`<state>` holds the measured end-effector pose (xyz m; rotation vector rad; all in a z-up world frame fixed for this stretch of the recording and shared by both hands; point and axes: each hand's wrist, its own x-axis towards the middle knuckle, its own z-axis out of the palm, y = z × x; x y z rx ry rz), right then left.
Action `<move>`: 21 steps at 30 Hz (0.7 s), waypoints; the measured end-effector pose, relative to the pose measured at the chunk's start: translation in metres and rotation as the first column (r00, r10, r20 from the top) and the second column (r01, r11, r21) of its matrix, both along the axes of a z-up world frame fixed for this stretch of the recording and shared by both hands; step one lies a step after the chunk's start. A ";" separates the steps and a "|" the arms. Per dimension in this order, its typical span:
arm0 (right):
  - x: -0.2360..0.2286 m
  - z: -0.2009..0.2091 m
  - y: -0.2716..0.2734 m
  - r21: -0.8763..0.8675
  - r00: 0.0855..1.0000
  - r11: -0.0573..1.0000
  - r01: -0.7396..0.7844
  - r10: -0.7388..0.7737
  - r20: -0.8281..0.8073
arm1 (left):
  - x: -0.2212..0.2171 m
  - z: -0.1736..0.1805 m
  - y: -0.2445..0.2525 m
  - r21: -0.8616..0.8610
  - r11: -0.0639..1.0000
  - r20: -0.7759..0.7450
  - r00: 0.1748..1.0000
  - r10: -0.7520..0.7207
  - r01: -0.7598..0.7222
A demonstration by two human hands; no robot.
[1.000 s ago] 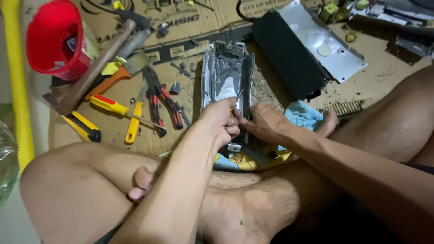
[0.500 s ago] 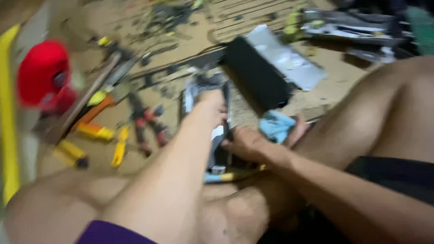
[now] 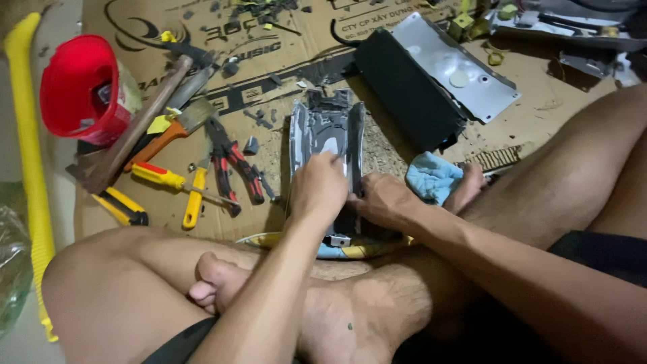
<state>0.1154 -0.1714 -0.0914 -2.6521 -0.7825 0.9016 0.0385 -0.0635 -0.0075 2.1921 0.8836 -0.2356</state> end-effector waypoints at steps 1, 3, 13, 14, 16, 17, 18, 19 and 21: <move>0.000 0.000 0.002 0.001 1.000 1.000 -0.008 0.008 0.003 | 0.012 -0.009 0.005 0.001 1.000 0.003 1.000 0.008 -0.008; 0.003 0.000 -0.003 0.048 1.000 0.999 -0.009 0.010 -0.013 | 0.042 -0.027 0.008 0.152 0.987 0.069 0.997 0.032 -0.043; 0.000 0.014 0.002 0.177 0.969 0.978 0.113 -0.148 0.197 | -0.056 0.046 -0.017 -0.058 0.993 -0.134 0.985 -0.109 0.102; 0.000 0.016 0.003 0.186 0.968 0.972 0.144 -0.178 0.177 | -0.063 0.053 -0.017 -0.054 0.995 -0.136 0.987 -0.086 0.080; -0.005 0.029 0.006 0.193 0.966 0.966 0.169 -0.201 0.160 | -0.073 0.061 -0.017 -0.050 0.997 -0.136 0.989 -0.057 0.051; -0.009 0.040 0.007 0.253 0.969 0.955 0.158 -0.199 0.146 | -0.075 0.061 -0.017 -0.066 0.996 -0.040 0.998 0.050 -0.053; -0.014 0.050 0.006 0.312 0.969 0.937 0.159 -0.208 0.131 | -0.077 0.062 -0.018 -0.090 0.986 0.053 0.988 0.148 -0.142; -0.015 0.057 0.005 0.313 0.968 0.936 0.164 -0.214 0.132 | -0.075 0.063 -0.018 -0.090 0.987 0.054 0.988 0.141 -0.136; -0.022 0.070 0.006 0.477 0.917 0.852 0.215 -0.344 0.202 | -0.076 0.063 -0.016 -0.057 0.991 0.041 0.991 0.125 -0.122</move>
